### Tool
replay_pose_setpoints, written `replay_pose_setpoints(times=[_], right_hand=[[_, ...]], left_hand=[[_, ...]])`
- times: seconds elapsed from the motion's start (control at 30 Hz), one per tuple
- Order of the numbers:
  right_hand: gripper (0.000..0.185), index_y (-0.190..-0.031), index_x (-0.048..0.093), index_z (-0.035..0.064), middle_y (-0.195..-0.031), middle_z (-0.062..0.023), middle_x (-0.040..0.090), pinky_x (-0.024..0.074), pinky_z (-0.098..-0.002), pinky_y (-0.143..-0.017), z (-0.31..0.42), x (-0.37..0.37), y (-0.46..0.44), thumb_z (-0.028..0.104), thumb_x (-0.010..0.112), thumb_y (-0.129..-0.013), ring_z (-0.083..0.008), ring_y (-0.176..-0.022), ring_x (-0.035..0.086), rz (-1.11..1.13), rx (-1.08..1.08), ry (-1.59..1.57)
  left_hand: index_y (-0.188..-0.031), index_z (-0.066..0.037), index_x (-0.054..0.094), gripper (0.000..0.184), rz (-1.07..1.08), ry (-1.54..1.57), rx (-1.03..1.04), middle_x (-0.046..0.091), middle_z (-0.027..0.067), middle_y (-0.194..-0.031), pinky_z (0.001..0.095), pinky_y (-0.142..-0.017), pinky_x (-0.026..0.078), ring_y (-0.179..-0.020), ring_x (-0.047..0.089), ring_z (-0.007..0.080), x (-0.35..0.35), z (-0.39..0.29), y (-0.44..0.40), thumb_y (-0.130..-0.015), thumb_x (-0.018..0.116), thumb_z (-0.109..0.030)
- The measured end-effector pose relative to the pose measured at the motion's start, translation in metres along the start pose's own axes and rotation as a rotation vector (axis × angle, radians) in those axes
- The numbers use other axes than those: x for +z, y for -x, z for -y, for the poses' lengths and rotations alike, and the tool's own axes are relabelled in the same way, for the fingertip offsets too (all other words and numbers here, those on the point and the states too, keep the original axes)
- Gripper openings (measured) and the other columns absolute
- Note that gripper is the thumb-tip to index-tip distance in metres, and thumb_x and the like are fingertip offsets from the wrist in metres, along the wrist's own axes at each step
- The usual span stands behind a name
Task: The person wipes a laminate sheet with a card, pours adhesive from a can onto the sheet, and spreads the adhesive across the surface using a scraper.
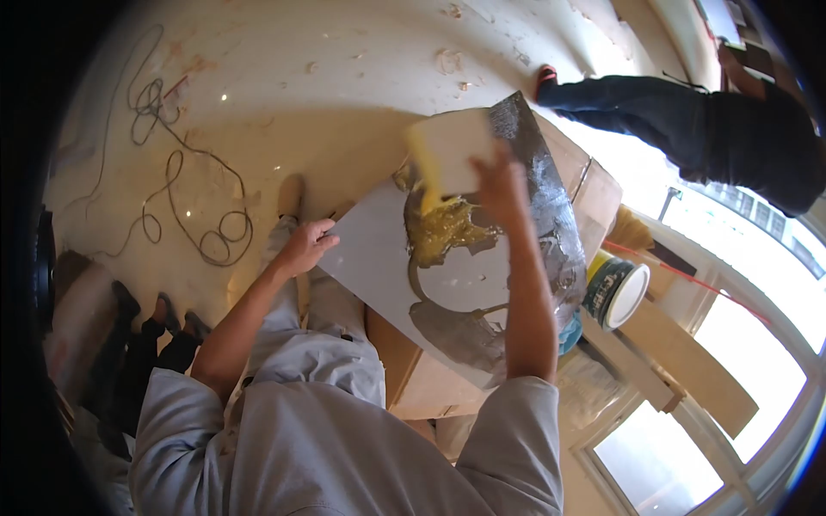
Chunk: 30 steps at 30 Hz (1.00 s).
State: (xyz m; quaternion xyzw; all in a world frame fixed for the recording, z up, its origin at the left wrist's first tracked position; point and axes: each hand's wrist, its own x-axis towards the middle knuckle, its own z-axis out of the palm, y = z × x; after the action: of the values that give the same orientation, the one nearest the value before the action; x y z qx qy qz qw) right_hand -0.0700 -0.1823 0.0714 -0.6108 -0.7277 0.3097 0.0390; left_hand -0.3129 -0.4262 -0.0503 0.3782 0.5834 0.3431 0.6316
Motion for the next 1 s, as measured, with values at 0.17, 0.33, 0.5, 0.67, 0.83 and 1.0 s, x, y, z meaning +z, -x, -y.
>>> replay_pose_setpoints(times=[0.17,0.33,0.5,0.67,0.83,1.0], right_hand=[[0.031,-0.111,0.054,-0.0002,-0.092,-0.0204,0.066,0.05,-0.0386,-0.072,-0.056,-0.005,-0.052,0.013,0.062,-0.084,-0.0329,-0.085,0.065,-0.138,-0.272,-0.164],[0.036,-0.119,0.054,0.002,-0.105,-0.0231,0.063,0.0478,-0.0412,-0.086,-0.014,0.043,-0.003,0.015,0.06,-0.086,-0.0351,-0.098,0.062,0.05,-0.369,0.326],[0.028,-0.113,0.057,-0.0016,-0.1,-0.0147,0.066,0.0492,-0.0343,-0.084,-0.046,-0.068,-0.002,0.006,0.056,-0.086,-0.0231,-0.095,0.063,-0.066,0.003,-0.156],[0.038,-0.12,0.055,0.0003,-0.1,-0.017,0.066,0.048,-0.0339,-0.079,-0.106,-0.036,-0.017,0.018,0.061,-0.087,-0.0238,-0.09,0.063,0.008,-0.136,0.085],[0.03,-0.109,0.065,0.0161,-0.1,-0.0081,0.067,0.0486,-0.0356,-0.084,-0.078,0.034,0.067,0.01,0.058,-0.08,-0.0234,-0.095,0.063,0.452,-0.66,0.531],[0.017,-0.098,0.07,0.0134,-0.109,-0.0077,0.066,0.0452,-0.0361,-0.091,-0.141,-0.026,0.191,0.018,0.062,-0.084,-0.025,-0.1,0.062,0.494,-0.493,0.338]], left_hand=[[-0.087,0.003,0.052,0.017,0.12,-0.004,-0.038,0.048,0.0111,-0.066,0.0324,-0.06,0.04,-0.06,0.042,0.0168,-0.009,-0.023,0.003,-0.087,0.059,-0.013],[-0.085,0.003,0.051,0.016,0.045,-0.203,0.037,0.046,0.0155,-0.066,0.0321,-0.059,0.04,-0.06,0.042,0.0186,-0.004,-0.01,-0.004,-0.086,0.058,-0.012],[-0.09,0.003,0.054,0.016,0.053,-0.091,0.006,0.051,0.016,-0.066,0.0346,-0.06,0.041,-0.061,0.047,0.0207,-0.002,0.007,-0.01,-0.087,0.057,-0.012],[-0.112,0.01,0.052,0.034,0.049,-0.05,-0.045,0.064,0.0208,-0.098,0.0328,-0.078,0.046,-0.091,0.061,0.0224,0.002,0.009,-0.011,-0.09,0.057,-0.015],[-0.126,0.015,0.042,0.048,0.027,-0.022,-0.164,0.058,0.0244,-0.119,0.0298,-0.092,0.044,-0.106,0.058,0.0218,0.008,-0.017,-0.011,-0.091,0.057,-0.013],[-0.129,0.015,0.039,0.051,0.078,0.143,-0.224,0.056,0.0225,-0.121,0.0289,-0.093,0.043,-0.109,0.056,0.0203,0.001,-0.015,-0.014,-0.091,0.058,-0.013]])
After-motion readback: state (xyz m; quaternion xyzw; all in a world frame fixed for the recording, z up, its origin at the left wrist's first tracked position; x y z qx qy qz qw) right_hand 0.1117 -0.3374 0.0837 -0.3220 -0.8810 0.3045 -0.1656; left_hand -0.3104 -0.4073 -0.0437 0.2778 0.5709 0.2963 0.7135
